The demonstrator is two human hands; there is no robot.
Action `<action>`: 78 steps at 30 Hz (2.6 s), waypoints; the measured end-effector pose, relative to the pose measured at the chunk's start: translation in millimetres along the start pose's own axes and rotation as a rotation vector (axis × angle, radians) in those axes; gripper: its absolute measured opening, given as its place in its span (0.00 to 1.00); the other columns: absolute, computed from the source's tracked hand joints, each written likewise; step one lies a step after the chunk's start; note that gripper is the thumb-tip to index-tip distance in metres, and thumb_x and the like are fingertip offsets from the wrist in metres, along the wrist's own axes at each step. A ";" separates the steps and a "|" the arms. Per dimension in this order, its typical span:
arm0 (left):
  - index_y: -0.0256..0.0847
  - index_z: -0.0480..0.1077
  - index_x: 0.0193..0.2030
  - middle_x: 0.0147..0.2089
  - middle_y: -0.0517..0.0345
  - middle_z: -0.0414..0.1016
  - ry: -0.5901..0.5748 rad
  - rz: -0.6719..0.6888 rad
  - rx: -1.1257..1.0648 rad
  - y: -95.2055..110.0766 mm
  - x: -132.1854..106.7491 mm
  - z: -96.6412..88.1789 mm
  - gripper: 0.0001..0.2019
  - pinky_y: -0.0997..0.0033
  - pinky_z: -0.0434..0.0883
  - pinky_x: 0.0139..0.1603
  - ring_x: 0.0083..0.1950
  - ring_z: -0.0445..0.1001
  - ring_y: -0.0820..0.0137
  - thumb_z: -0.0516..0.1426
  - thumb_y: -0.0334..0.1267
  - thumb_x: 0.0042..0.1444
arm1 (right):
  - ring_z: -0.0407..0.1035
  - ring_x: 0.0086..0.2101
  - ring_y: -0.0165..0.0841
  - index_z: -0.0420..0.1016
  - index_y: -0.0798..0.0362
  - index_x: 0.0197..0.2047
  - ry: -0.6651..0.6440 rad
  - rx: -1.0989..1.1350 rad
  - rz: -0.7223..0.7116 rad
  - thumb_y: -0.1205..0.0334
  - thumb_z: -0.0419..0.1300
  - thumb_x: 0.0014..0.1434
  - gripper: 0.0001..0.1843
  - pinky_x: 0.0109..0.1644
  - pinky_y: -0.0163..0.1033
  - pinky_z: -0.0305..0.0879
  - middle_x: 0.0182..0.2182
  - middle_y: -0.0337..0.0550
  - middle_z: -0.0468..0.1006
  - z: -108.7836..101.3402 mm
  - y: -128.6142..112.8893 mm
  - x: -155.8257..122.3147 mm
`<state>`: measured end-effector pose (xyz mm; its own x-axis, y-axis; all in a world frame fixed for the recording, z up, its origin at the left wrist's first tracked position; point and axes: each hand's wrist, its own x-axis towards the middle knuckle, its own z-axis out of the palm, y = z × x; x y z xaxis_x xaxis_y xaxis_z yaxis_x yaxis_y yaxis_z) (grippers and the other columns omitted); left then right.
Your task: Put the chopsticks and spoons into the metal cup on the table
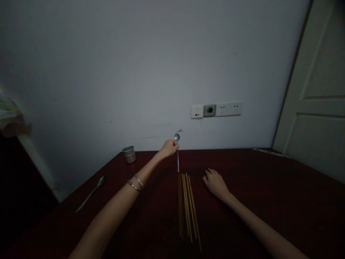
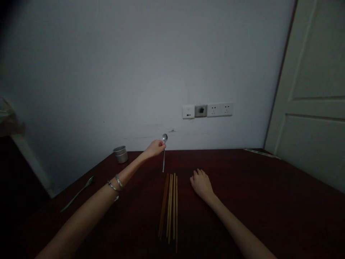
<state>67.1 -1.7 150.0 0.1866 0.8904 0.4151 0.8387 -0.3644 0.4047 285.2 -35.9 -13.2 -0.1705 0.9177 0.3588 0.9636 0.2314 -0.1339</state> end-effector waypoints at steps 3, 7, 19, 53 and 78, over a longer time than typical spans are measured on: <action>0.35 0.64 0.18 0.16 0.65 0.57 -0.020 0.000 -0.108 21.9 -13.6 14.6 0.10 0.77 0.53 0.24 0.21 0.57 0.77 0.50 0.33 0.46 | 0.57 0.52 0.43 0.66 0.66 0.51 -0.006 0.000 0.014 0.61 0.43 0.57 0.24 0.54 0.44 0.51 0.51 0.59 0.66 0.7 0.5 0.9; 0.35 0.64 0.18 0.17 0.65 0.58 -0.079 0.001 -0.219 43.9 -32.5 37.1 0.10 0.77 0.54 0.25 0.21 0.57 0.77 0.50 0.34 0.47 | 0.56 0.53 0.42 0.60 0.67 0.56 0.012 0.030 0.022 0.62 0.44 0.57 0.26 0.55 0.42 0.50 0.51 0.59 0.65 0.4 0.5 0.9; 0.34 0.67 0.20 0.18 0.63 0.62 -0.095 -0.006 -0.243 49.4 -38.2 59.2 0.10 0.77 0.55 0.26 0.23 0.60 0.76 0.50 0.34 0.48 | 0.61 0.50 0.39 0.69 0.61 0.46 0.035 0.428 0.062 0.64 0.49 0.53 0.18 0.55 0.43 0.53 0.48 0.55 0.69 -14.4 3.9 4.8; 0.39 0.70 0.43 0.41 0.50 0.72 -0.095 0.499 0.189 52.2 -48.1 28.3 0.12 0.72 0.63 0.41 0.43 0.69 0.67 0.49 0.32 0.55 | 0.69 0.19 0.28 0.71 0.59 0.25 -0.083 1.144 0.045 0.57 0.58 0.48 0.12 0.21 0.31 0.67 0.17 0.41 0.74 -117.0 -20.7 11.0; 0.33 0.72 0.27 0.26 0.56 0.73 -0.509 -0.032 -0.746 67.7 -52.2 54.5 0.08 0.80 0.56 0.17 0.15 0.60 0.83 0.58 0.38 0.46 | 0.68 0.21 0.26 0.73 0.57 0.35 0.050 1.389 0.167 0.59 0.67 0.36 0.20 0.26 0.32 0.67 0.21 0.38 0.75 -117.8 -10.3 20.3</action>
<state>142.1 -58.0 111.3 0.5218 0.8512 0.0557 0.3302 -0.2618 0.9069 296.0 -57.7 104.3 -0.0399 0.9602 0.2764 -0.0222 0.2757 -0.9610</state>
